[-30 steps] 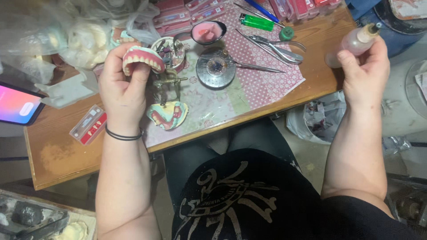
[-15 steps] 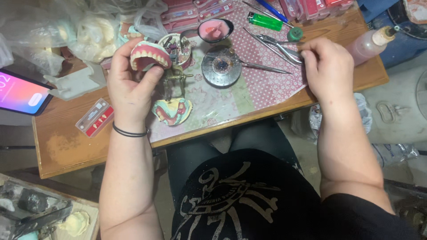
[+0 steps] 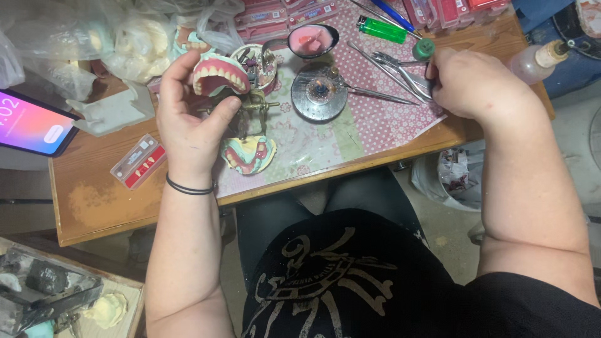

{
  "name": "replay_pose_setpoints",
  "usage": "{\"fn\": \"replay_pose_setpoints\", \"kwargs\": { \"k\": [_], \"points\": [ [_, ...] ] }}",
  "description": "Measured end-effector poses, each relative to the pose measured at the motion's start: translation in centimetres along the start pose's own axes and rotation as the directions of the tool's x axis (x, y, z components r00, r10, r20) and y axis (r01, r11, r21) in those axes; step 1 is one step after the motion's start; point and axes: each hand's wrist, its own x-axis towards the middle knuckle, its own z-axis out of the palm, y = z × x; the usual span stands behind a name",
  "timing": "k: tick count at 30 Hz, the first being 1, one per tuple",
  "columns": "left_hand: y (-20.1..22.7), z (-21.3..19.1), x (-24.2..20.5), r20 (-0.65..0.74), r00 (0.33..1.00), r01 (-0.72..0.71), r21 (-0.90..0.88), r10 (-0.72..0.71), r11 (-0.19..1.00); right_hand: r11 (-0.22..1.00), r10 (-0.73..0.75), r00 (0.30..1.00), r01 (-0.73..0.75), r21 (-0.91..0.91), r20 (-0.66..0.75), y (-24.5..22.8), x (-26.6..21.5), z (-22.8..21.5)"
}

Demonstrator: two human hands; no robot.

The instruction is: The person assembles a dental model by placing small tooth-like pieces into a mounted lower jaw mold. They use pliers and a metal probe to adjust and position the pieces, repeatedly picking up and placing components while working at a cluttered workbench.

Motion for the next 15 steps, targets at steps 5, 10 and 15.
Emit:
{"fn": "replay_pose_setpoints", "kwargs": {
  "k": [5, 10, 15],
  "points": [
    [-0.4, -0.4, -0.7, -0.056, 0.998, 0.004, 0.054, -0.001, 0.999, 0.999, -0.044, 0.999, 0.043, -0.02, -0.016, 0.7, -0.4, 0.5],
    [0.7, -0.6, -2.0, -0.071, 0.997, -0.034, 0.021, 0.036, 0.999, 0.999, -0.029, 0.994, 0.033, 0.03, -0.105, 1.5, -4.3, 0.5],
    [2.3, -1.1, -4.9, -0.052, 0.994, -0.084, 0.199, 0.096, 0.976, 0.972, -0.051, 0.929, 0.13, 0.195, -0.366, 3.1, -8.1, 2.7]
  ]
}}
